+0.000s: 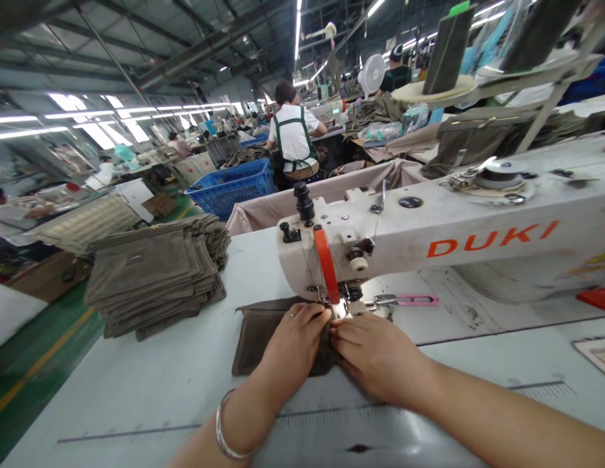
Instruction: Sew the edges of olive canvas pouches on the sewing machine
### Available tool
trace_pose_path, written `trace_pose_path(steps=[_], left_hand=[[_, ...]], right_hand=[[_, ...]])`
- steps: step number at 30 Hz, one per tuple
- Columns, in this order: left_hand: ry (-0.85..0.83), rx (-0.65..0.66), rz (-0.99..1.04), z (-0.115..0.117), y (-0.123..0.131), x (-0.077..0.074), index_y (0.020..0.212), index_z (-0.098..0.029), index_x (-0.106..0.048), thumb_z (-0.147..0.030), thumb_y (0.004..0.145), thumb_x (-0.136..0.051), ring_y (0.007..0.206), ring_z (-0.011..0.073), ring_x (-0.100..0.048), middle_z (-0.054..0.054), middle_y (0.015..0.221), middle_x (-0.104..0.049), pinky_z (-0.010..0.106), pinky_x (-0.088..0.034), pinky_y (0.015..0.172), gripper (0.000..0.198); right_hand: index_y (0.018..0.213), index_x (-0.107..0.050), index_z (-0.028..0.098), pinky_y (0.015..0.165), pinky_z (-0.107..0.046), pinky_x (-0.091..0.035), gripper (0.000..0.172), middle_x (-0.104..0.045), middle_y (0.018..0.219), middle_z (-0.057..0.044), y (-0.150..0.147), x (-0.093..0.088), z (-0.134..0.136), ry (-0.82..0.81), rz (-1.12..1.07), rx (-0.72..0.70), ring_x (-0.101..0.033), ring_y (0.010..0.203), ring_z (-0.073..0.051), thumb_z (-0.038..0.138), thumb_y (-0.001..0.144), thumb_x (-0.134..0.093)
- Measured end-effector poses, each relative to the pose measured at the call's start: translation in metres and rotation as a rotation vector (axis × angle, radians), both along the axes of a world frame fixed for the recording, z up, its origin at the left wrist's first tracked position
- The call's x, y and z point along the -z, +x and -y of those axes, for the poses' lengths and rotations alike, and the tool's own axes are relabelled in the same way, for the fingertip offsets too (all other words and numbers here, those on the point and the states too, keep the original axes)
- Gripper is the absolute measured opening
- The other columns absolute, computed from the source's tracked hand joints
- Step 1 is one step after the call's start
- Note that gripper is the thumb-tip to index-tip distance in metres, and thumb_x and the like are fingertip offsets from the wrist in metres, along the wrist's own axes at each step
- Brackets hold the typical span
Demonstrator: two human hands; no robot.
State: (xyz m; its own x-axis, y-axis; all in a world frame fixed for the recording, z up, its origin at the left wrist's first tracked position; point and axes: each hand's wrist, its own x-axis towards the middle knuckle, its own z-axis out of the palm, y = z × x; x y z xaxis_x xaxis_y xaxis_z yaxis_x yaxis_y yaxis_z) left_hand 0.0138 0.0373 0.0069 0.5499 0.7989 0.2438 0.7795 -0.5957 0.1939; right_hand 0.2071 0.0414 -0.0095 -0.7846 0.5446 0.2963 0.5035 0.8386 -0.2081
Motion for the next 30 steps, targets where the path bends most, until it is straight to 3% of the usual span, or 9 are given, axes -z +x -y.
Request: trace_pose_path(steps=[15, 26, 30], left_hand=[[0.008, -0.043, 0.050, 0.0070, 0.0039, -0.0022, 0.118, -0.016, -0.059, -0.006, 0.089, -0.050, 0.108, 0.0229, -0.060, 0.009, 0.115, -0.066, 0.040, -0.049, 0.098, 0.032], [-0.026, -0.026, 0.100, 0.0010, -0.0001, 0.0017, 0.120, -0.019, -0.058, -0.008, 0.090, -0.049, 0.111, 0.0231, -0.058, 0.008, 0.119, -0.065, 0.042, -0.046, 0.101, 0.033], [-0.056, -0.037, 0.106, 0.0036, 0.0003, 0.0026, 0.118, -0.018, -0.058, -0.006, 0.089, -0.051, 0.111, 0.0222, -0.057, 0.007, 0.118, -0.064, 0.040, -0.045, 0.102, 0.032]], right_hand=[[0.103, -0.068, 0.012, 0.086, -0.040, -0.051, 0.022, -0.066, 0.116, -0.013, 0.0052, 0.0048, 0.0062, 0.042, -0.011, -0.049, -0.060, 0.108, -0.027, 0.014, 0.087, -0.052], [0.112, -0.065, 0.008, 0.087, -0.039, -0.051, 0.029, -0.067, 0.113, -0.015, 0.0064, 0.0029, 0.0037, 0.058, -0.002, -0.040, -0.060, 0.108, -0.026, 0.011, 0.087, -0.049], [0.106, -0.067, 0.012, 0.085, -0.039, -0.051, 0.025, -0.068, 0.110, -0.012, 0.0050, 0.0037, 0.0049, 0.016, -0.007, -0.042, -0.061, 0.106, -0.026, 0.013, 0.088, -0.051]])
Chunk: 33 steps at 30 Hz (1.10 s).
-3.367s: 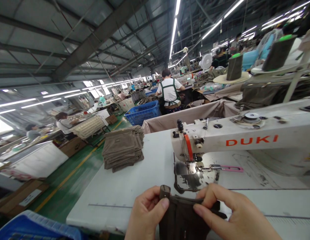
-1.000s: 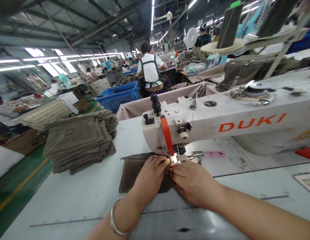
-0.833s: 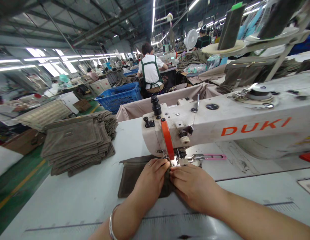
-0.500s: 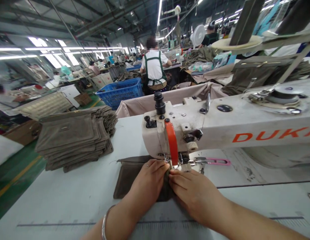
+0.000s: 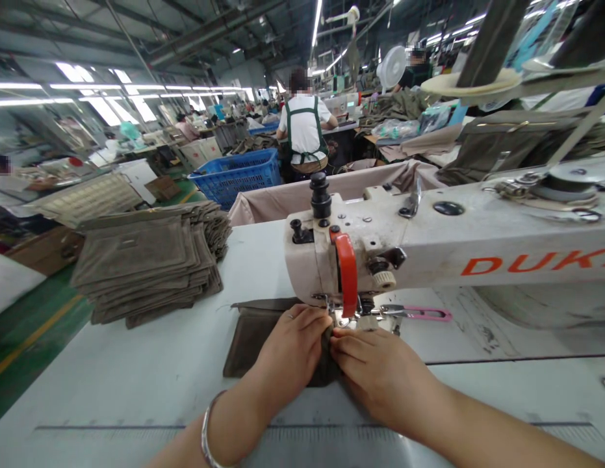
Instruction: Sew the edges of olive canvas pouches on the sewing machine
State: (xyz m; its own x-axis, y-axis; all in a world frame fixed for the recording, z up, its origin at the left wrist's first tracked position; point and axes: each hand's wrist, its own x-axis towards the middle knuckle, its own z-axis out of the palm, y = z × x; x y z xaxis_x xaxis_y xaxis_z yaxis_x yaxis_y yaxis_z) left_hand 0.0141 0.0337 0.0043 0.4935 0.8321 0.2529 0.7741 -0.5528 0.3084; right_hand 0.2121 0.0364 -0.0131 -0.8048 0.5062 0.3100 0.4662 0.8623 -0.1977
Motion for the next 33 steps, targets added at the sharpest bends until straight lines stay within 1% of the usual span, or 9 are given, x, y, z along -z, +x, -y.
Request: trace_pose_path(steps=[4, 8, 11, 13, 18, 22, 25, 30, 33], left_hand=[[-0.018, 0.002, -0.005, 0.000, 0.000, 0.000, 0.117, -0.018, -0.058, -0.005, 0.087, -0.054, 0.113, 0.0224, -0.056, 0.007, 0.120, -0.064, 0.041, -0.044, 0.104, 0.033], [-0.041, 0.023, -0.034, 0.000, -0.004, -0.006, 0.122, -0.018, -0.057, -0.007, 0.088, -0.053, 0.118, 0.0219, -0.055, 0.007, 0.123, -0.063, 0.042, -0.042, 0.107, 0.036], [-0.089, 0.081, -0.079, 0.009, -0.010, -0.011, 0.134, -0.017, -0.050, -0.031, 0.087, -0.064, 0.131, 0.0276, -0.046, 0.011, 0.138, -0.054, 0.048, -0.039, 0.111, 0.051], [-0.110, 0.122, -0.109, 0.018, -0.013, -0.011, 0.139, -0.017, -0.046, -0.044, 0.080, -0.071, 0.135, 0.0317, -0.040, 0.013, 0.145, -0.047, 0.052, -0.038, 0.111, 0.069], [-0.065, 0.139, -0.058, 0.034, -0.011, -0.005, 0.134, -0.016, -0.051, -0.015, 0.088, -0.051, 0.134, 0.0243, -0.043, 0.012, 0.142, -0.050, 0.045, -0.041, 0.111, 0.046], [-0.071, 0.113, -0.009, 0.037, -0.006, -0.001, 0.134, -0.016, -0.050, -0.003, 0.076, -0.046, 0.136, 0.0240, -0.040, 0.010, 0.144, -0.047, 0.046, -0.038, 0.113, 0.060], [-0.058, 0.102, 0.016, 0.036, -0.007, 0.002, 0.134, -0.016, -0.050, -0.006, 0.080, -0.050, 0.136, 0.0258, -0.041, 0.011, 0.143, -0.049, 0.047, -0.039, 0.112, 0.056], [-0.102, -0.001, 0.236, 0.030, -0.012, 0.001, 0.132, -0.023, -0.053, -0.012, 0.096, -0.042, 0.125, 0.0181, -0.053, 0.005, 0.133, -0.059, 0.038, -0.045, 0.108, 0.039], [-0.150, -0.044, 0.340, 0.027, -0.012, -0.006, 0.131, -0.024, -0.054, -0.016, 0.098, -0.042, 0.124, 0.0171, -0.054, 0.003, 0.132, -0.060, 0.036, -0.045, 0.109, 0.036]], right_hand=[[0.105, -0.067, 0.014, 0.089, -0.038, -0.048, 0.023, -0.067, 0.109, -0.011, -0.002, -0.002, -0.001, -0.050, -0.023, 0.007, -0.060, 0.107, -0.024, 0.014, 0.090, -0.049], [0.102, -0.066, 0.023, 0.098, -0.039, -0.041, 0.022, -0.068, 0.104, -0.004, 0.016, -0.027, -0.007, -0.200, -0.042, -0.012, -0.059, 0.105, -0.021, 0.014, 0.088, -0.051], [0.106, -0.064, 0.028, 0.099, -0.040, -0.039, 0.041, -0.064, 0.107, -0.001, 0.041, -0.050, -0.012, -0.311, 0.002, 0.050, -0.054, 0.109, -0.022, 0.003, 0.076, -0.052], [0.107, -0.063, 0.029, 0.095, -0.040, -0.041, 0.049, -0.061, 0.109, -0.002, 0.053, -0.053, -0.017, -0.345, 0.041, 0.100, -0.053, 0.108, -0.023, -0.002, 0.071, -0.050], [0.103, -0.063, 0.021, 0.086, -0.036, -0.048, 0.029, -0.060, 0.103, -0.006, 0.040, -0.023, -0.035, -0.298, -0.106, 0.228, -0.057, 0.096, -0.022, 0.004, 0.079, -0.061], [0.098, -0.063, 0.016, 0.084, -0.041, -0.048, 0.013, -0.060, 0.100, -0.011, 0.020, -0.003, -0.036, -0.172, -0.215, 0.307, -0.055, 0.097, -0.026, 0.010, 0.087, -0.058], [0.096, -0.063, 0.017, 0.084, -0.040, -0.047, 0.012, -0.060, 0.100, -0.010, 0.020, -0.008, -0.025, -0.174, -0.218, 0.229, -0.054, 0.096, -0.025, 0.011, 0.089, -0.054], [0.107, -0.061, 0.021, 0.085, -0.036, -0.044, 0.023, -0.063, 0.100, -0.004, 0.026, -0.024, -0.006, -0.272, -0.193, -0.118, -0.054, 0.096, -0.021, 0.011, 0.090, -0.048], [0.098, -0.063, 0.021, 0.086, -0.037, -0.042, 0.019, -0.063, 0.099, -0.003, 0.024, -0.024, -0.002, -0.305, -0.143, -0.163, -0.054, 0.097, -0.021, 0.012, 0.085, -0.053]])
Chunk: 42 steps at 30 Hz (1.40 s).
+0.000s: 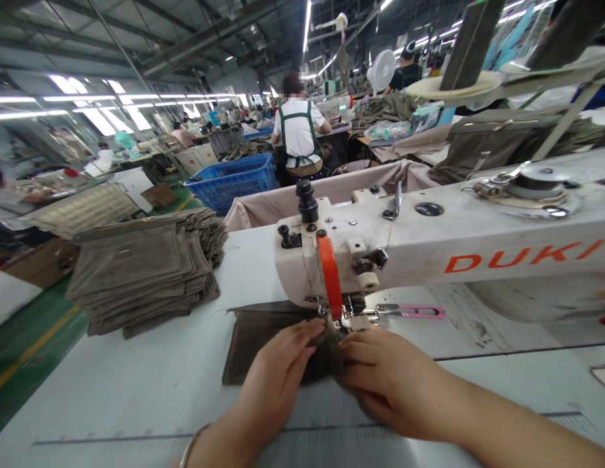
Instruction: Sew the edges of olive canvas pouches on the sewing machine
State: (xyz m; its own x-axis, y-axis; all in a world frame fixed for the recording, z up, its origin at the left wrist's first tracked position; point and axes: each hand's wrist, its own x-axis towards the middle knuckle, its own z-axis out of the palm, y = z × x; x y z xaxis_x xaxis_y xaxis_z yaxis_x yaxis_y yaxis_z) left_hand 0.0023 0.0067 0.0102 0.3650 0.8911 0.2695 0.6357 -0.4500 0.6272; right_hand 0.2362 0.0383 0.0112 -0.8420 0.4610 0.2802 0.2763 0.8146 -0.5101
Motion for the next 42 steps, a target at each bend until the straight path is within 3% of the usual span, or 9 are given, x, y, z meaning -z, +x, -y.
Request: trace_pose_path(steps=[3, 6, 9, 13, 18, 23, 30, 36, 42], left_hand=[[-0.026, 0.004, 0.020, -0.001, 0.001, -0.002, 0.129, -0.024, -0.056, -0.016, 0.098, -0.042, 0.121, 0.0171, -0.057, 0.003, 0.129, -0.063, 0.036, -0.047, 0.106, 0.034], [0.015, 0.031, -0.051, -0.002, 0.001, 0.002, 0.131, -0.022, -0.054, -0.013, 0.095, -0.046, 0.122, 0.0187, -0.056, 0.005, 0.131, -0.061, 0.039, -0.047, 0.106, 0.037], [0.109, 0.112, -0.181, -0.003, 0.003, 0.006, 0.135, -0.020, -0.050, -0.008, 0.091, -0.047, 0.127, 0.0209, -0.052, 0.008, 0.137, -0.056, 0.044, -0.044, 0.108, 0.045], [0.229, 0.182, -0.294, -0.003, 0.012, 0.004, 0.131, -0.012, -0.051, -0.004, 0.090, -0.042, 0.125, 0.0221, -0.054, 0.011, 0.132, -0.059, 0.043, -0.046, 0.107, 0.043], [0.230, 0.203, -0.415, -0.004, 0.021, 0.000, 0.121, -0.011, -0.056, -0.004, 0.088, -0.045, 0.120, 0.0254, -0.056, 0.012, 0.127, -0.061, 0.044, -0.047, 0.106, 0.036], [0.232, 0.212, -0.404, -0.012, 0.019, -0.003, 0.120, -0.012, -0.055, -0.004, 0.088, -0.045, 0.118, 0.0240, -0.057, 0.011, 0.125, -0.060, 0.042, -0.047, 0.106, 0.035], [0.290, 0.206, -0.399, -0.022, 0.015, 0.003, 0.123, -0.014, -0.053, -0.001, 0.088, -0.045, 0.118, 0.0221, -0.057, 0.010, 0.122, -0.063, 0.040, -0.049, 0.104, 0.038], [0.337, 0.162, -0.251, -0.013, 0.011, 0.010, 0.114, -0.015, -0.059, -0.009, 0.092, -0.050, 0.109, 0.0193, -0.061, 0.009, 0.113, -0.067, 0.038, -0.050, 0.101, 0.024], [0.354, 0.232, -0.197, -0.011, 0.008, 0.008, 0.112, -0.014, -0.061, -0.009, 0.094, -0.052, 0.101, 0.0184, -0.062, 0.008, 0.108, -0.067, 0.035, -0.053, 0.093, 0.021]], right_hand=[[0.088, -0.061, 0.019, 0.080, -0.036, -0.043, 0.015, -0.062, 0.092, -0.004, 0.000, 0.001, 0.001, -0.032, -0.022, 0.072, -0.054, 0.089, -0.021, 0.010, 0.081, -0.051], [0.095, -0.060, 0.018, 0.080, -0.036, -0.043, 0.021, -0.062, 0.098, -0.006, 0.002, 0.000, 0.002, -0.057, -0.057, 0.148, -0.053, 0.092, -0.021, 0.008, 0.081, -0.049], [0.098, -0.061, 0.019, 0.088, -0.038, -0.041, 0.022, -0.062, 0.104, -0.005, 0.001, 0.001, 0.003, -0.039, -0.021, 0.069, -0.053, 0.100, -0.022, 0.010, 0.081, -0.051], [0.084, -0.061, 0.019, 0.082, -0.037, -0.043, 0.009, -0.062, 0.094, -0.004, -0.002, 0.007, 0.005, 0.002, 0.015, 0.033, -0.053, 0.092, -0.021, 0.015, 0.083, -0.054], [0.084, -0.063, 0.019, 0.084, -0.038, -0.043, 0.009, -0.063, 0.093, -0.004, -0.001, 0.009, 0.006, 0.003, 0.032, 0.039, -0.054, 0.094, -0.021, 0.018, 0.084, -0.054], [0.104, -0.065, 0.020, 0.088, -0.040, -0.043, 0.023, -0.064, 0.098, -0.005, -0.003, 0.007, 0.006, -0.006, 0.048, 0.055, -0.055, 0.099, -0.023, 0.017, 0.085, -0.051], [0.113, -0.063, 0.019, 0.092, -0.041, -0.042, 0.032, -0.064, 0.105, -0.006, -0.008, 0.009, 0.003, 0.032, 0.065, 0.089, -0.054, 0.103, -0.024, 0.016, 0.085, -0.050], [0.105, -0.065, 0.019, 0.088, -0.041, -0.042, 0.026, -0.064, 0.105, -0.006, 0.001, 0.004, -0.003, 0.009, 0.051, 0.089, -0.055, 0.100, -0.023, 0.014, 0.085, -0.049], [0.101, -0.065, 0.020, 0.085, -0.041, -0.043, 0.023, -0.065, 0.100, -0.006, 0.003, 0.004, -0.002, 0.025, 0.039, 0.089, -0.056, 0.096, -0.023, 0.015, 0.085, -0.050]])
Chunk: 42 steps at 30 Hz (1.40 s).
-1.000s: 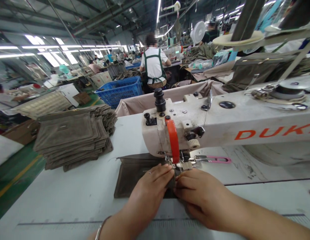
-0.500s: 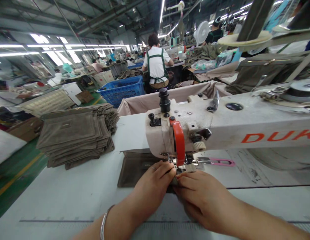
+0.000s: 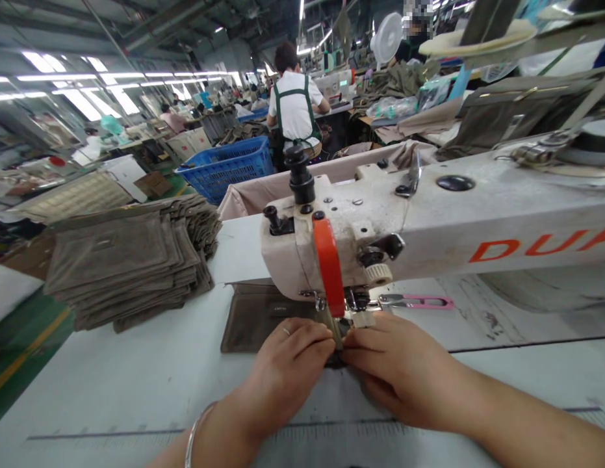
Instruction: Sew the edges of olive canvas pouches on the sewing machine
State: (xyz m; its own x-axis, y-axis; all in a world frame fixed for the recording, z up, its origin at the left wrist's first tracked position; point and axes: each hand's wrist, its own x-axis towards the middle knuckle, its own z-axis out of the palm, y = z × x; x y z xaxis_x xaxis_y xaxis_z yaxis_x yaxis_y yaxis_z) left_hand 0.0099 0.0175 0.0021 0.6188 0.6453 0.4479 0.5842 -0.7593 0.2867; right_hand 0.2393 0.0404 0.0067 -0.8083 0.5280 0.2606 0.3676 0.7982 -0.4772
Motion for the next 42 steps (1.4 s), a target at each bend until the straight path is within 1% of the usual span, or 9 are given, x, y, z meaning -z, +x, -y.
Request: trace_pose_path(steps=[3, 6, 11, 16, 22, 30, 33, 37, 42], left_hand=[[-0.027, 0.012, -0.024, -0.001, -0.001, 0.001, 0.115, -0.014, -0.060, -0.009, 0.095, -0.051, 0.103, 0.0180, -0.061, 0.008, 0.110, -0.066, 0.035, -0.052, 0.094, 0.023], [-0.054, 0.023, 0.001, 0.000, 0.000, 0.001, 0.113, -0.015, -0.061, -0.009, 0.095, -0.051, 0.101, 0.0174, -0.061, 0.007, 0.108, -0.067, 0.034, -0.052, 0.093, 0.022], [-0.054, -0.111, 0.169, -0.001, 0.003, -0.002, 0.104, -0.018, -0.064, -0.009, 0.094, -0.055, 0.097, 0.0154, -0.063, 0.005, 0.104, -0.068, 0.030, -0.053, 0.087, 0.016], [-0.092, -0.022, 0.088, -0.004, 0.005, 0.004, 0.106, -0.017, -0.064, -0.008, 0.093, -0.054, 0.099, 0.0172, -0.063, 0.005, 0.104, -0.069, 0.034, -0.053, 0.090, 0.019], [-0.093, -0.017, 0.065, -0.004, 0.004, 0.001, 0.105, -0.017, -0.066, -0.009, 0.093, -0.054, 0.098, 0.0174, -0.064, 0.005, 0.104, -0.070, 0.035, -0.054, 0.089, 0.020], [-0.112, -0.037, 0.082, -0.003, 0.004, 0.002, 0.105, -0.018, -0.066, -0.010, 0.091, -0.057, 0.097, 0.0165, -0.063, 0.005, 0.104, -0.070, 0.033, -0.052, 0.090, 0.019], [-0.090, -0.017, 0.078, -0.003, 0.005, 0.001, 0.105, -0.018, -0.065, -0.011, 0.092, -0.057, 0.096, 0.0165, -0.062, 0.004, 0.103, -0.069, 0.033, -0.051, 0.091, 0.017], [-0.101, -0.042, 0.052, -0.003, 0.006, -0.001, 0.098, -0.018, -0.067, -0.011, 0.091, -0.057, 0.093, 0.0168, -0.061, 0.004, 0.098, -0.069, 0.033, -0.051, 0.088, 0.015], [-0.128, -0.062, 0.051, -0.005, 0.009, -0.004, 0.092, -0.019, -0.070, -0.012, 0.091, -0.057, 0.092, 0.0170, -0.064, 0.004, 0.096, -0.070, 0.034, -0.051, 0.086, 0.015]], right_hand=[[0.092, -0.064, 0.019, 0.087, -0.041, -0.043, 0.016, -0.065, 0.099, -0.006, -0.002, 0.002, 0.000, 0.019, 0.001, 0.005, -0.056, 0.097, -0.023, 0.016, 0.086, -0.050], [0.091, -0.064, 0.019, 0.085, -0.041, -0.044, 0.015, -0.065, 0.097, -0.006, -0.003, 0.002, -0.001, 0.039, 0.012, 0.005, -0.056, 0.095, -0.022, 0.017, 0.086, -0.050], [0.093, -0.064, 0.018, 0.083, -0.041, -0.044, 0.016, -0.066, 0.098, -0.006, -0.004, 0.000, 0.000, 0.061, 0.035, 0.003, -0.057, 0.093, -0.022, 0.017, 0.086, -0.049], [0.104, -0.066, 0.019, 0.082, -0.040, -0.043, 0.023, -0.066, 0.096, -0.005, -0.002, -0.001, -0.001, 0.049, 0.043, -0.007, -0.057, 0.092, -0.022, 0.018, 0.086, -0.050], [0.105, -0.068, 0.022, 0.082, -0.036, -0.043, 0.027, -0.066, 0.096, -0.003, 0.010, -0.005, -0.007, -0.014, 0.005, 0.006, -0.056, 0.092, -0.020, 0.013, 0.085, -0.052], [0.104, -0.067, 0.022, 0.082, -0.039, -0.043, 0.025, -0.064, 0.092, -0.003, 0.004, 0.000, -0.008, 0.063, 0.015, 0.002, -0.055, 0.092, -0.022, 0.015, 0.085, -0.054], [0.105, -0.067, 0.022, 0.084, -0.041, -0.043, 0.025, -0.064, 0.094, -0.003, 0.002, -0.001, -0.007, 0.056, 0.045, 0.010, -0.054, 0.092, -0.023, 0.015, 0.085, -0.053], [0.105, -0.066, 0.022, 0.086, -0.042, -0.043, 0.026, -0.064, 0.095, -0.004, 0.001, 0.000, -0.006, 0.053, 0.064, 0.008, -0.054, 0.094, -0.023, 0.015, 0.083, -0.053], [0.101, -0.065, 0.020, 0.087, -0.042, -0.042, 0.023, -0.063, 0.106, -0.006, 0.001, 0.002, -0.003, 0.045, 0.061, 0.015, -0.054, 0.099, -0.024, 0.013, 0.083, -0.052]])
